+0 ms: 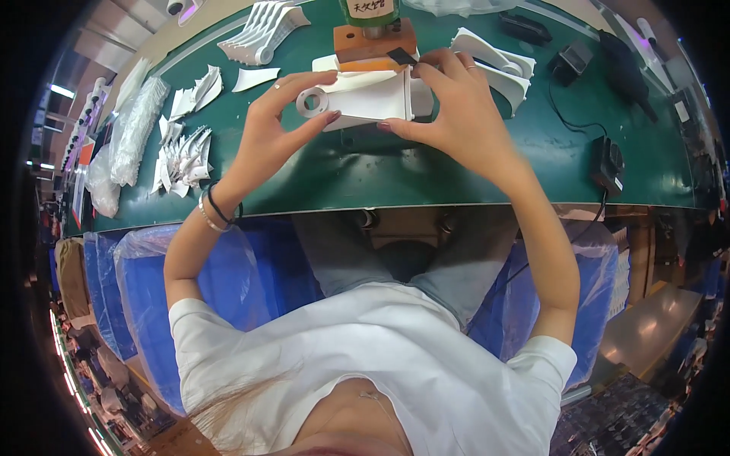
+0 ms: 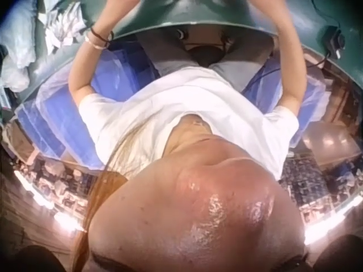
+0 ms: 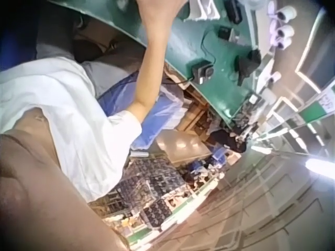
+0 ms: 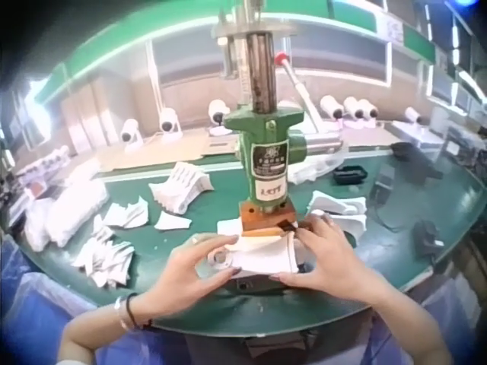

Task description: Assembling camera housing parts by applying adhesive strips and using a manual press machine.

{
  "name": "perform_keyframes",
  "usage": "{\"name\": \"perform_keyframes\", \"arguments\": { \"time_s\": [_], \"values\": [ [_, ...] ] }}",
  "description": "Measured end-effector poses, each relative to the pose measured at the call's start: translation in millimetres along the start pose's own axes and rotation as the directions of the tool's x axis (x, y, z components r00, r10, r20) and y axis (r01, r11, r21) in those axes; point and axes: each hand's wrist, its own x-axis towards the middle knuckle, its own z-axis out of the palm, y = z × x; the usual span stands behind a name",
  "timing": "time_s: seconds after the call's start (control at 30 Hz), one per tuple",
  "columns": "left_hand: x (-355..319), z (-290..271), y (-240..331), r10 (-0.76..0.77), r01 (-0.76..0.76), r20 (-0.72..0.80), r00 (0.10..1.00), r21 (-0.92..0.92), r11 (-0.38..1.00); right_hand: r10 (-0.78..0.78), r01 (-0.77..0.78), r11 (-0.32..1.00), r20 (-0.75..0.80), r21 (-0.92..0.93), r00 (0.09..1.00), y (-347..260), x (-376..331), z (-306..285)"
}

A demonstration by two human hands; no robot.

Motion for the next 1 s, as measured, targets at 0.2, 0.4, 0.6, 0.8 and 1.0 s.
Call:
{"name": "perform_keyframes", "arguments": {
  "time_s": [0.2,0.4,0.6,0.8,1.0],
  "values": [
    [6,11,1,-0.128,0.128,-0.010,0.992,-0.020,0.992,0.090,-0.092,0.996,0.184,0.002,0.979,-2,5,-10],
    [3,12,-13,0.070,-0.067,-0.015,0.997,0.144,0.987,0.120,-0.123,0.992,0.119,0.015,0.986,16,-3,-8],
    [21,18,-23,0.022,-0.017,-0.023,1.000,0.200,0.980,0.132,-0.139,0.981,0.059,0.135,0.990,31,7,-3],
    [10,12,-34,-0.027,0.010,0.105,0.994,0.155,0.988,0.045,-0.045,0.999,0.180,-0.003,0.983,32,7,-16],
    [-8,4,-23,-0.122,0.104,0.190,0.974,0.102,0.989,0.169,-0.173,0.952,0.037,0.254,0.985,72,54,-102]
  ]
}}
